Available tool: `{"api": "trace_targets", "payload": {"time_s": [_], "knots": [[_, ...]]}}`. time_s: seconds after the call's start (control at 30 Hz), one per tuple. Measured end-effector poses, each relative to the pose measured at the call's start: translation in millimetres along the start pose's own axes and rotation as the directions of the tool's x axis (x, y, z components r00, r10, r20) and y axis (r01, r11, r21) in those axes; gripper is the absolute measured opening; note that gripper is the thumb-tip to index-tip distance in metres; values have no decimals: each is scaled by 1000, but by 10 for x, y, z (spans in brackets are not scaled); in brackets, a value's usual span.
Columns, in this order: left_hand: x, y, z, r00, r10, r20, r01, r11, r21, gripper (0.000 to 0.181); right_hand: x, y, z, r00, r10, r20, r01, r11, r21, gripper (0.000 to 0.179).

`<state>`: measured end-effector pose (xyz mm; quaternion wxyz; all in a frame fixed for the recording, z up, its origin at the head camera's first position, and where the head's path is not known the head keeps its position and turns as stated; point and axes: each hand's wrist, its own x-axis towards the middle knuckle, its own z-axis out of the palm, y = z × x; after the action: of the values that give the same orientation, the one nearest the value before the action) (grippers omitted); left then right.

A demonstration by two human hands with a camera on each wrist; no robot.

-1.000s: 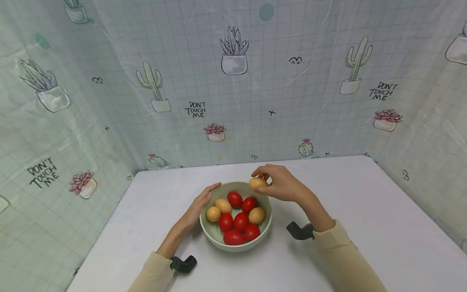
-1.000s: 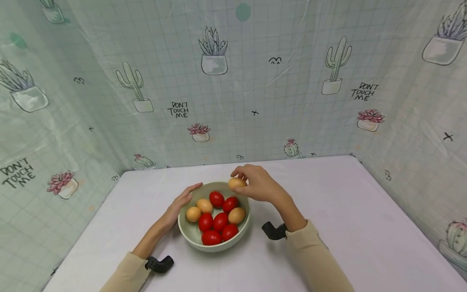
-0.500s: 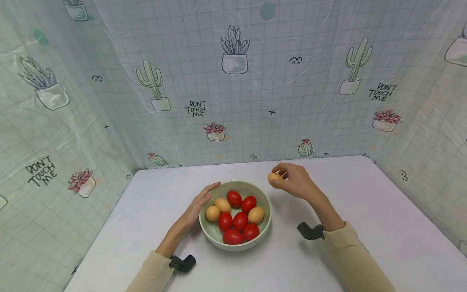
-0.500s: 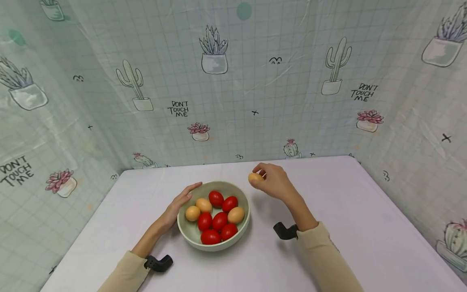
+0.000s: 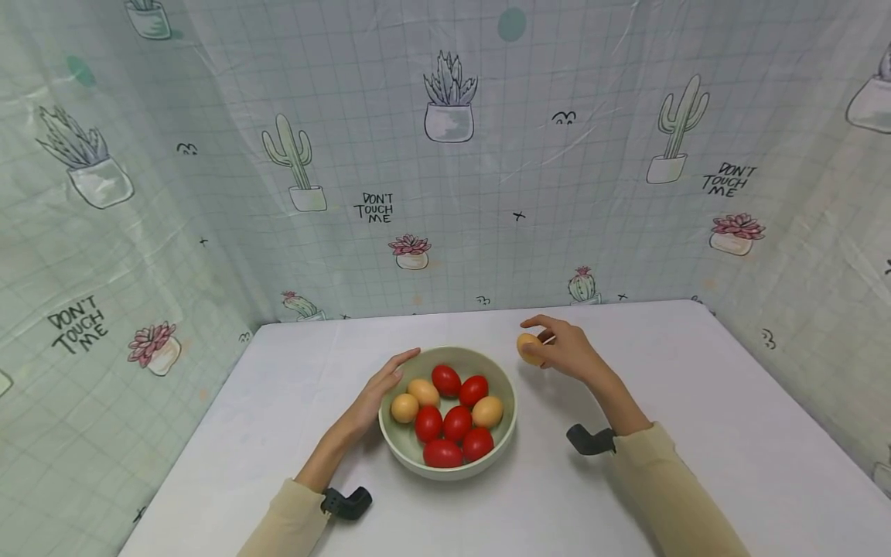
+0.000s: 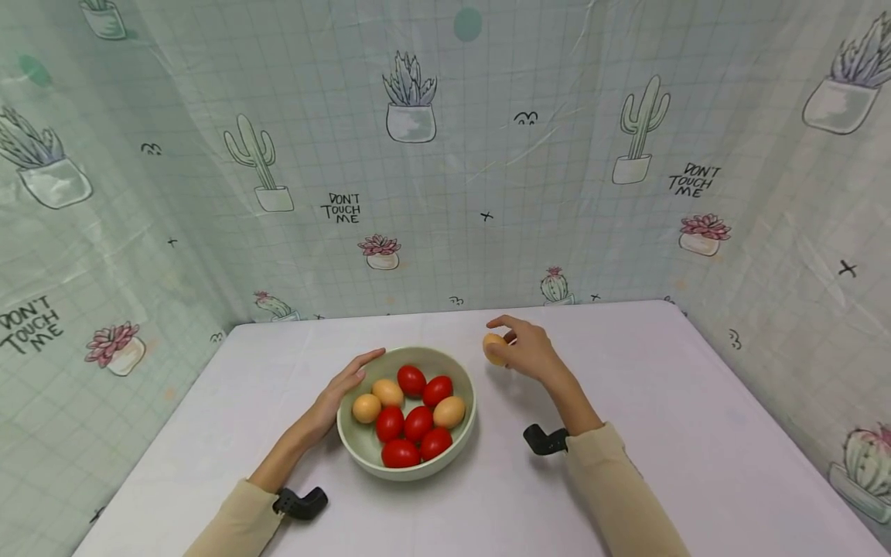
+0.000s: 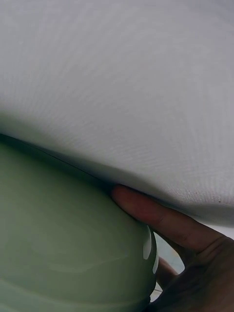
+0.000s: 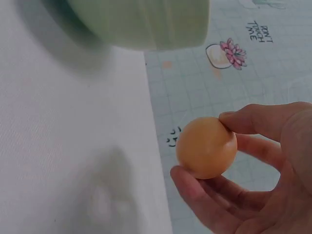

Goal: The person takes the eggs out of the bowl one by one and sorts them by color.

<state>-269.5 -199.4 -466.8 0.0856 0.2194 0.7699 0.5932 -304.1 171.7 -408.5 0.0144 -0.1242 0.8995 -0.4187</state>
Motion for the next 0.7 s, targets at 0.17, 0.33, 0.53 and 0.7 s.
{"api": "trace_targets", "payload": {"time_s": [0.17,0.33,0.53,0.7], "knots": [[-3,6,1,1000,4,-1,-4,1000,9,53,32,109,18,1000,-5,28,3,999,52,36],[-13,-6,-2,1000,-2,-1,2,1000,6,53,55,163,34,1000,-7,27,7,1000,-23,48],[-4,-11,-1,1000,-6,3,6,1000,1,53,79,223,53,999,-3,47,9,992,-129,56],[-12,-3,-3,1000,-7,1,7,1000,-1,53,103,273,89,998,15,59,-7,991,-133,56]]}}
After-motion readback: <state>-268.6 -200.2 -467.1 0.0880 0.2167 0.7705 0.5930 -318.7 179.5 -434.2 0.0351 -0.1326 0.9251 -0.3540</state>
